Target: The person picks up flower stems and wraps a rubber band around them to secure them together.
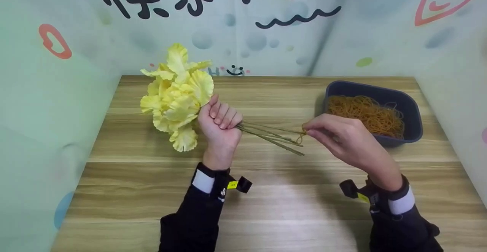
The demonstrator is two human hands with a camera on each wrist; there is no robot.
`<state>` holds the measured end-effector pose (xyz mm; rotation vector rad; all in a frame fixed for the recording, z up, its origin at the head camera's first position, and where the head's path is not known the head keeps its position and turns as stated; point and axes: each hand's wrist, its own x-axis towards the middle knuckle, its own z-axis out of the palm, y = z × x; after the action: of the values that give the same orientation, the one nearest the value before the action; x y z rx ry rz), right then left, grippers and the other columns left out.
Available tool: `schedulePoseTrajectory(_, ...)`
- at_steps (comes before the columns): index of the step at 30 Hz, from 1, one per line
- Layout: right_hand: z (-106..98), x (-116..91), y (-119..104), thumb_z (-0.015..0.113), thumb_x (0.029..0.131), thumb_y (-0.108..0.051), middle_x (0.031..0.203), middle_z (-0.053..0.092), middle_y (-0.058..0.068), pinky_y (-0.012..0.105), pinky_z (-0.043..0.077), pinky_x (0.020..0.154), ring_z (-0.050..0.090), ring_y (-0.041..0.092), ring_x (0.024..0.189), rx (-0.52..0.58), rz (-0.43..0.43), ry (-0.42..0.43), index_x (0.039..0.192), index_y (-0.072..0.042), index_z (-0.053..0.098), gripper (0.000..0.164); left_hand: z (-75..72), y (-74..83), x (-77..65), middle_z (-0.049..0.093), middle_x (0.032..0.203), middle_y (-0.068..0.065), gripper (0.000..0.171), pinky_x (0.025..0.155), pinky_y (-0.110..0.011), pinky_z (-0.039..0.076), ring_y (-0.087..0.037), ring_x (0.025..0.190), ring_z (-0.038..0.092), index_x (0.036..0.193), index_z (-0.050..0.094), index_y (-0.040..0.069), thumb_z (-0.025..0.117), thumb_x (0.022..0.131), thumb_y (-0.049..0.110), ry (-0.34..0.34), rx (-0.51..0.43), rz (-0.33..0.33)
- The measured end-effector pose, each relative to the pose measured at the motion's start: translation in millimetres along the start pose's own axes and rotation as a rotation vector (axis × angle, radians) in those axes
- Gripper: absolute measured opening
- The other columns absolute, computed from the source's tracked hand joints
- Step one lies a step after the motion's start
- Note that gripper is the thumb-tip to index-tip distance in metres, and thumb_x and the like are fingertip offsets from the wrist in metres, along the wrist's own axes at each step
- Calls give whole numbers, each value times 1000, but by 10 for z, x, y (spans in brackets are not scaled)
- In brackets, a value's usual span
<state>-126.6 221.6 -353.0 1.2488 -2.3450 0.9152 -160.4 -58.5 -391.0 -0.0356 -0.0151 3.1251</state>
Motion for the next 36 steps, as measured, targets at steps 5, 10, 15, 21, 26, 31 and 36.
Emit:
schedulePoseTrajectory(5, 27, 7, 3, 73, 91, 1, 101, 74, -4, 16, 50, 68, 67, 7, 80, -3, -3, -11, 107, -11, 74, 20, 8, -7, 2, 33, 39, 5, 55, 38, -18, 15, -5, 36, 17, 51, 37, 16, 30, 106, 17, 0, 6, 4)
schedulePoseTrajectory(10, 46, 11, 3, 73, 91, -1, 100, 74, -5, 17, 48, 66, 65, 6, 79, -23, -5, -23, 108, -13, 74, 20, 17, -7, 5, 34, 38, 5, 57, 37, -18, 15, -5, 35, 18, 50, 37, 16, 30, 106, 18, 7, 6, 1)
schedulePoseTrajectory(15, 69, 15, 6, 73, 90, 1, 103, 74, -5, 19, 51, 68, 67, 8, 83, -5, -52, -42, 112, -13, 73, 25, 18, -9, 6, 33, 37, 5, 58, 37, -17, 14, -5, 34, 18, 48, 37, 16, 30, 106, 18, 6, -5, -8)
schedulePoseTrajectory(21, 124, 24, -7, 73, 90, 3, 109, 73, -4, 19, 52, 77, 69, 11, 95, 28, -72, -69, 112, -14, 72, 28, 22, -41, -5, 33, 37, 5, 58, 37, -17, 13, -5, 36, 16, 48, 37, 16, 30, 106, 17, 0, 3, -11)
schedulePoseTrajectory(26, 175, 32, -25, 73, 90, 2, 110, 73, -5, 20, 53, 79, 69, 12, 96, 31, -78, -69, 110, -14, 72, 25, 22, -70, -28, 33, 38, 6, 58, 37, -17, 12, -5, 38, 14, 49, 37, 17, 30, 106, 17, -7, 15, -19)
schedulePoseTrajectory(31, 225, 44, -36, 74, 90, 1, 108, 73, -4, 21, 54, 76, 69, 9, 92, 17, -75, -62, 109, -13, 72, 23, 17, -91, -40, 33, 38, 6, 57, 37, -17, 13, -5, 37, 14, 49, 37, 17, 30, 106, 17, -6, 22, -29)
schedulePoseTrajectory(36, 260, 65, -45, 72, 92, -1, 103, 73, -4, 20, 54, 74, 68, 8, 87, 8, -69, -35, 108, -13, 72, 20, 18, -113, -48, 33, 38, 6, 56, 37, -18, 14, -5, 36, 16, 50, 37, 17, 31, 105, 17, 10, 41, -28)
